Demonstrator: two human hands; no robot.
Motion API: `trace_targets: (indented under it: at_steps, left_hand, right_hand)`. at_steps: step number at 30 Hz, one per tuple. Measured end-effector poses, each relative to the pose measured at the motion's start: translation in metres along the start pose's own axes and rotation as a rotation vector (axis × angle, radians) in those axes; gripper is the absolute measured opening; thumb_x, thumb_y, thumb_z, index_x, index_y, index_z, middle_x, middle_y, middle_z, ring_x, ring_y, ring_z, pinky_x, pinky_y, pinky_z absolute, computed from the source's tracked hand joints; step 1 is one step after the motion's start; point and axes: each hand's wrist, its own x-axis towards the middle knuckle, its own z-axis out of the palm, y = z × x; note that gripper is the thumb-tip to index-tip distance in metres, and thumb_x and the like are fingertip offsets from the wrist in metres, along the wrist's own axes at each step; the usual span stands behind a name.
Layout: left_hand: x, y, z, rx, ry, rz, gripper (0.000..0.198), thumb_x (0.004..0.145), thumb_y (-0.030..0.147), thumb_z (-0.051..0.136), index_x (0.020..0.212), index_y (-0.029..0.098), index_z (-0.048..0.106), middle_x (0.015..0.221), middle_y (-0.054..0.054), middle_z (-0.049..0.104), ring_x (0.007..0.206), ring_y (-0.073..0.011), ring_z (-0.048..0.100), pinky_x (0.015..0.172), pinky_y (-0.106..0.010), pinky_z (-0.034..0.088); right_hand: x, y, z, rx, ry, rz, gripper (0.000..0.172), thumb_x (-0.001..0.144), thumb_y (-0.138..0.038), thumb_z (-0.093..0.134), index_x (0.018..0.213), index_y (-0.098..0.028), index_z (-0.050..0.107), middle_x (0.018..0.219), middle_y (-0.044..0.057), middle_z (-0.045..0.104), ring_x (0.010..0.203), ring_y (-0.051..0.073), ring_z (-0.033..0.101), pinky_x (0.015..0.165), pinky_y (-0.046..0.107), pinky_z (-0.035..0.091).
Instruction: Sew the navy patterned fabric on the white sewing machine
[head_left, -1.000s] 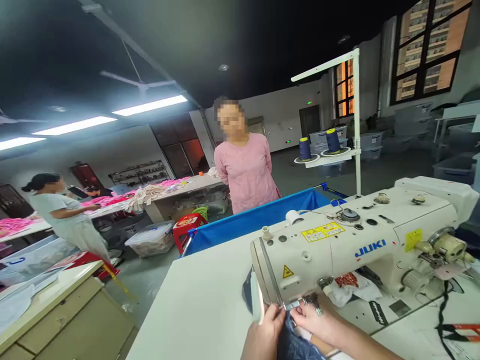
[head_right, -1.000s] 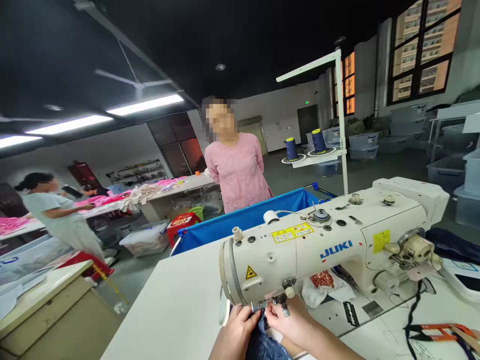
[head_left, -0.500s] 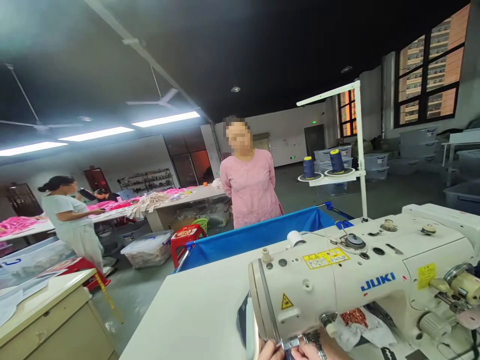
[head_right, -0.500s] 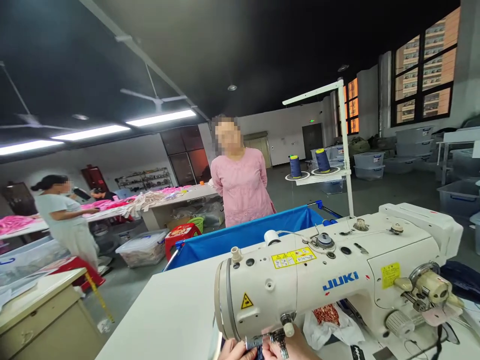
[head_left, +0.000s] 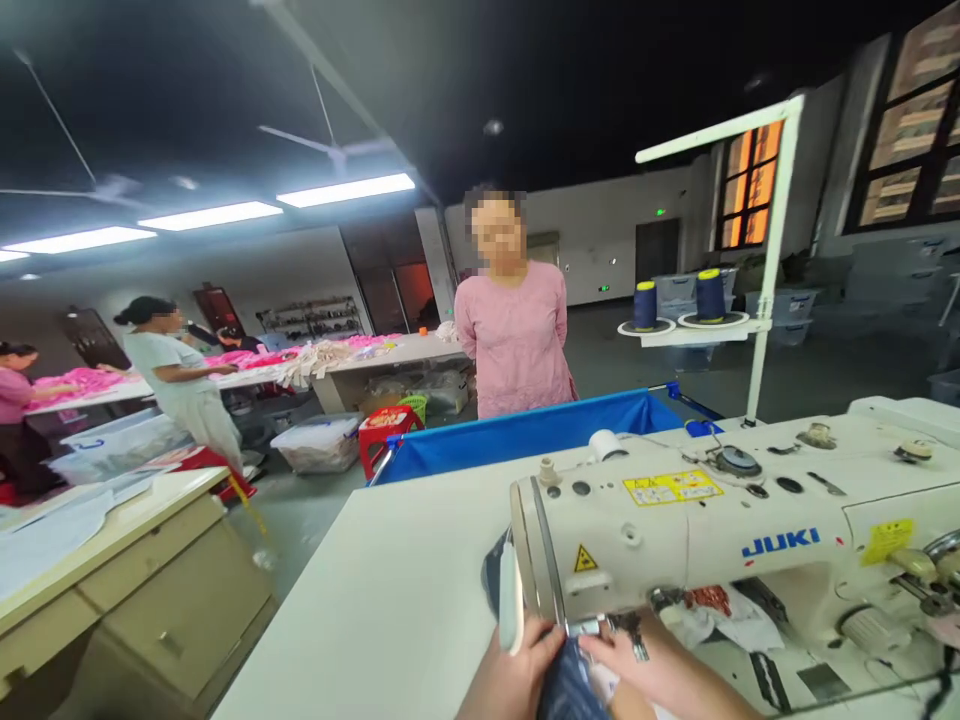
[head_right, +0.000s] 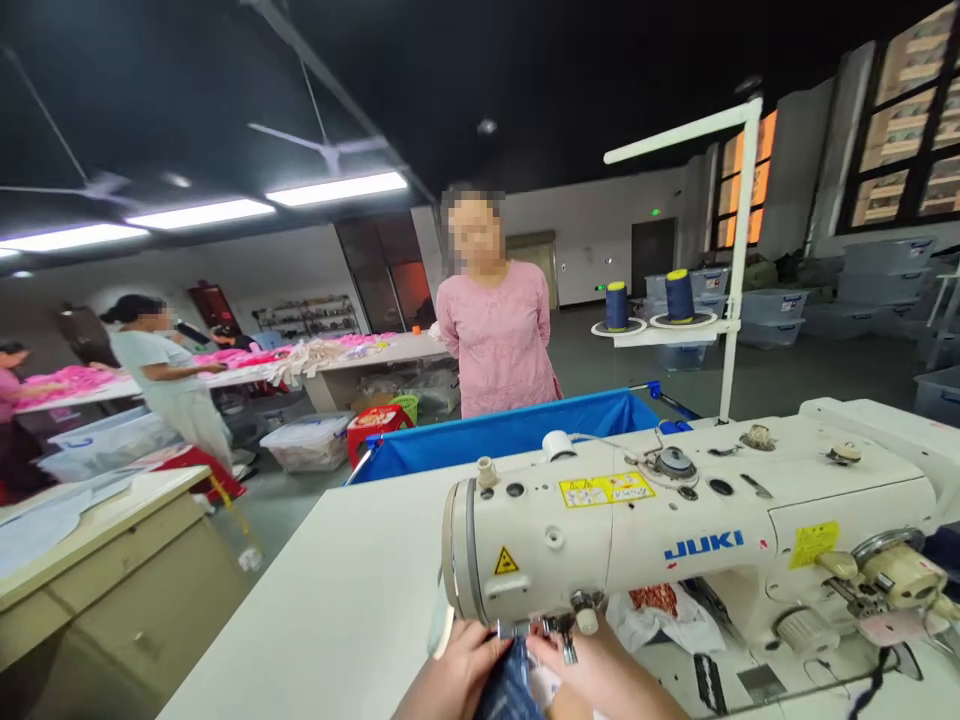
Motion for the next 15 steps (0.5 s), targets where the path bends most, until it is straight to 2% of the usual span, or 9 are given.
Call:
trace_targets:
  at_steps: [3, 5, 8, 11, 15]
  left_hand:
    - [-0.007, 0.017, -0.018, -0.052, -0.022, -0.077, 0.042, 0.089, 0.013, 0.04, 0.127, 0.031, 0.049, 0.12, -0.003, 0.057, 0.109, -0.0201, 0.049, 0.096, -0.035, 0.042]
    - [-0.009, 0.023, -0.023, -0.072, -0.038, -0.099, 0.042, 0.09, 0.013, 0.039, 0.127, 0.031, 0.048, 0.123, -0.002, 0.055, 0.112, -0.0194, 0.047, 0.098, -0.036, 0.04]
    - [-0.011, 0.023, -0.021, -0.057, -0.066, -0.131, 0.04, 0.091, 0.013, 0.038, 0.126, 0.032, 0.048, 0.122, -0.001, 0.055, 0.109, -0.0192, 0.048, 0.097, -0.037, 0.04]
    - [-0.013, 0.02, -0.016, -0.041, -0.091, -0.141, 0.041, 0.091, 0.013, 0.037, 0.125, 0.032, 0.049, 0.118, -0.002, 0.057, 0.106, -0.0202, 0.049, 0.095, -0.039, 0.041]
    - [-0.011, 0.021, -0.016, -0.009, -0.076, -0.123, 0.041, 0.091, 0.013, 0.038, 0.127, 0.032, 0.048, 0.118, -0.002, 0.057, 0.116, -0.0214, 0.044, 0.101, -0.04, 0.036]
  right_hand:
    - [-0.003, 0.004, -0.004, 0.036, -0.077, 0.051, 0.029, 0.081, -0.042, 0.049, 0.083, -0.022, 0.07, 0.079, 0.003, 0.071, 0.078, 0.02, 0.063, 0.08, 0.032, 0.048]
    - [-0.003, 0.007, -0.007, 0.071, -0.085, 0.033, 0.031, 0.08, -0.045, 0.049, 0.085, -0.022, 0.069, 0.083, 0.003, 0.071, 0.081, 0.021, 0.063, 0.082, 0.034, 0.048]
    - [-0.003, 0.012, -0.007, 0.123, -0.09, -0.003, 0.032, 0.08, -0.046, 0.049, 0.09, -0.023, 0.069, 0.088, 0.003, 0.071, 0.085, 0.022, 0.062, 0.082, 0.033, 0.048]
    - [-0.003, 0.017, -0.001, 0.12, -0.055, -0.051, 0.029, 0.081, -0.044, 0.049, 0.085, -0.023, 0.069, 0.079, 0.002, 0.07, 0.079, 0.02, 0.062, 0.078, 0.031, 0.049]
    - [-0.003, 0.022, 0.006, 0.068, 0.024, -0.111, 0.026, 0.082, -0.04, 0.049, 0.081, -0.022, 0.068, 0.073, 0.001, 0.069, 0.072, 0.017, 0.062, 0.075, 0.029, 0.049]
